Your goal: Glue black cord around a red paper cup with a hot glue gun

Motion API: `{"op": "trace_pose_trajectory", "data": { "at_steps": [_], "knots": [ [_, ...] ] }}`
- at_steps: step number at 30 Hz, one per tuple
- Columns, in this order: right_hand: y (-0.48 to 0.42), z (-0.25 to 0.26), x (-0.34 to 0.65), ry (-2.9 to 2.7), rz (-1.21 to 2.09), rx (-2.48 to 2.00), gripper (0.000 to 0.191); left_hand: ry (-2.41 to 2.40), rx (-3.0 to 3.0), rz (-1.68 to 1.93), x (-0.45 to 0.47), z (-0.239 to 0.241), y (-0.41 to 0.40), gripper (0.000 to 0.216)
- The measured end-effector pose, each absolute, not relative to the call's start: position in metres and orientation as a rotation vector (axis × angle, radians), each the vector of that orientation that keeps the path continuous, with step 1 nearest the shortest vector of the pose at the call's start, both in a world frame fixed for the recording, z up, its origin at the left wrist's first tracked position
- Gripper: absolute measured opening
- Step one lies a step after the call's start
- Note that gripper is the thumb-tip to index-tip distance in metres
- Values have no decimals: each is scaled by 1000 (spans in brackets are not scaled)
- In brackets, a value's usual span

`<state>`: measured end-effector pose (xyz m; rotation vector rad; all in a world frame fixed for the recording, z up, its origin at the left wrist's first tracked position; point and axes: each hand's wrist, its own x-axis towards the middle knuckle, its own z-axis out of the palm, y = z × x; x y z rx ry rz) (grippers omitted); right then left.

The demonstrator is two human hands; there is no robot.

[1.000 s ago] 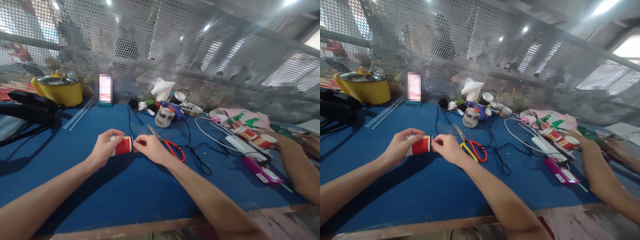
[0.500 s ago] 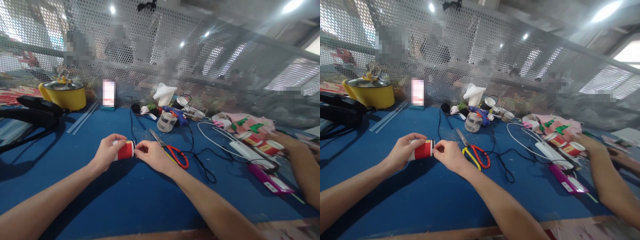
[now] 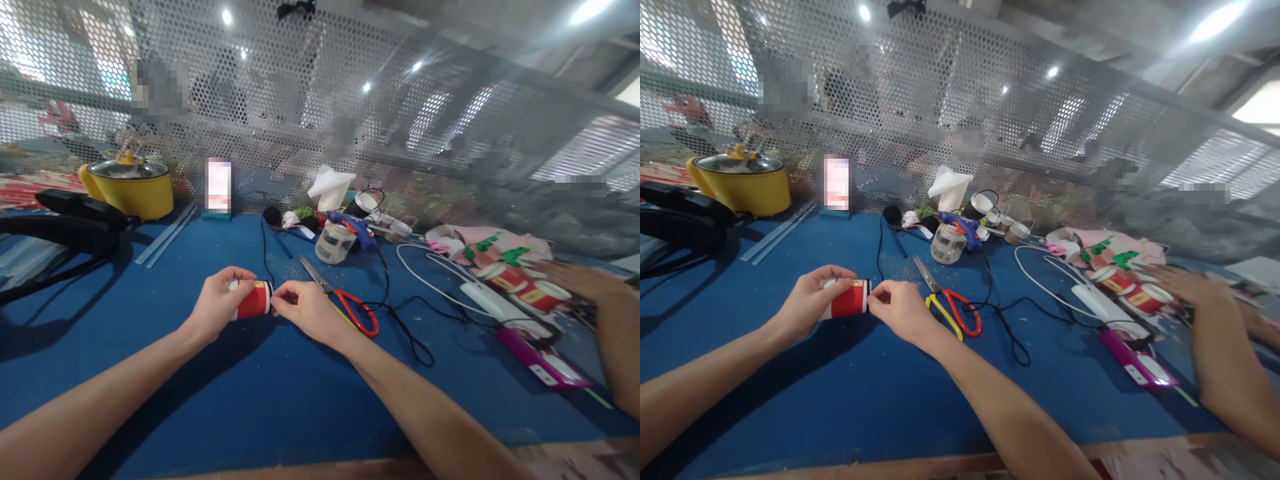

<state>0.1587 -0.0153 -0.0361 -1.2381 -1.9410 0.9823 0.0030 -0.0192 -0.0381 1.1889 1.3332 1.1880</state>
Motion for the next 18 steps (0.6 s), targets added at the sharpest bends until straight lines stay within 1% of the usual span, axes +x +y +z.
{"op": "trace_pose_trajectory", "data": {
  "at_steps": [8, 15, 18],
  "knots": [
    [-15, -35, 158, -1900, 1079, -1231, 12, 1348, 1242, 1181, 3, -39, -20, 20],
    [-15, -34, 158, -1916, 1051, -1260, 12, 1359, 1283, 1182, 1, -42, -18, 21],
    [-13, -34, 159, -1883, 1118, -1240, 12, 1351, 1265, 1187, 1, -43, -18, 21]
  ]
}}
